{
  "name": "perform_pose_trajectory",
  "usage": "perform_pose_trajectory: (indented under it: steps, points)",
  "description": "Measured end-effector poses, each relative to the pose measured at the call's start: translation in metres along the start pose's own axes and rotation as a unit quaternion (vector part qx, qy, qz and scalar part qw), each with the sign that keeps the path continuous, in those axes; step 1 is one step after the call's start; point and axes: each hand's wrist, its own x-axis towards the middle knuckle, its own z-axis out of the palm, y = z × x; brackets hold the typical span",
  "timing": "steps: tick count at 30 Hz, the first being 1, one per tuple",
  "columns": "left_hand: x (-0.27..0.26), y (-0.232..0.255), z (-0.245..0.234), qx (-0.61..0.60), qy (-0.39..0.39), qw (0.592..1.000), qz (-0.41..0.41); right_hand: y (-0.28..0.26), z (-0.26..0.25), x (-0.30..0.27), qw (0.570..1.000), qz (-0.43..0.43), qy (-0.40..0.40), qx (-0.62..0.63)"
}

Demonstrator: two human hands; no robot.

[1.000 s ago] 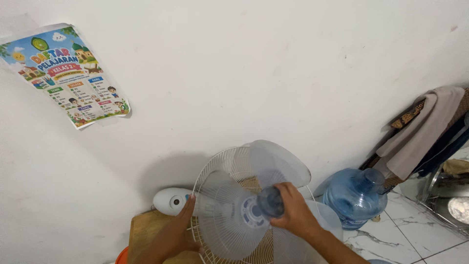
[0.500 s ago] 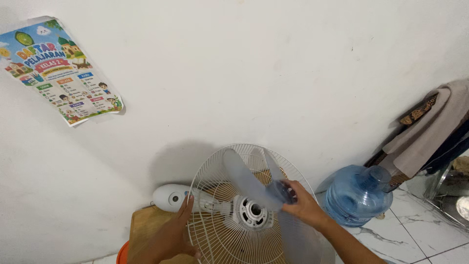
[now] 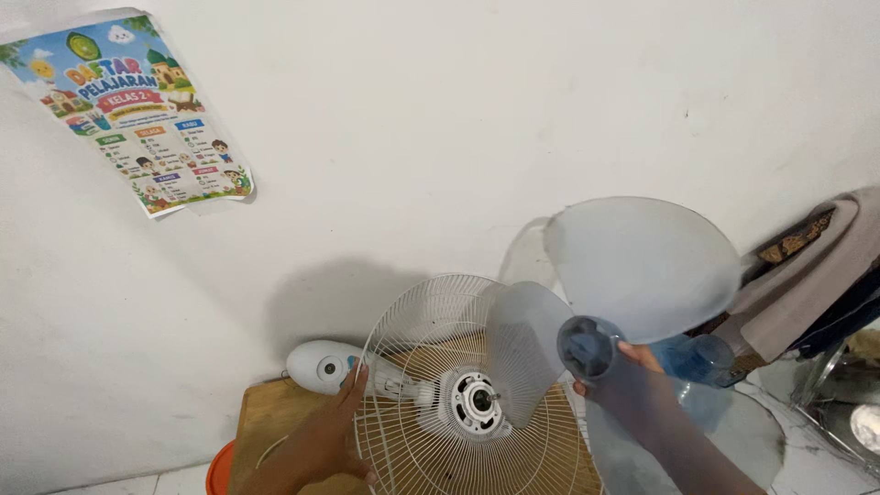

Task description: The person assembles a standing fan by hand. They first secure the central hub, then attach the fan blades to the motor shaft, and finally fasten the blades with a cap.

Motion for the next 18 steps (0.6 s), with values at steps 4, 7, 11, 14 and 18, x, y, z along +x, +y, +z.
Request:
perform_pose_trajectory:
  steps: [4, 7, 11, 14, 18]
  points:
    - [0.001, -0.005, 0.003, -0.013, -0.037, 0.998, -0.055, -0.013, 0.01, -0.021, 0.995, 0.032, -0.036, 0.086]
    - [0.001, -0.008, 0.005, -0.022, -0.003, 1.0, -0.003, -0.012, 0.011, -0.032, 0.993, 0.005, -0.063, 0.097]
    - [0.002, -0.011, 0.006, -0.009, -0.017, 1.0, -0.015, 0.005, -0.015, -0.028, 0.992, 0.018, -0.062, 0.108]
    - [0.003, -0.012, 0.003, -0.007, -0.012, 1.0, -0.019, 0.021, -0.044, -0.013, 0.994, 0.057, 0.001, 0.098]
    - [0.003, -0.013, 0.002, -0.004, -0.011, 1.0, -0.019, 0.035, -0.061, 0.005, 0.981, -0.08, 0.067, -0.161]
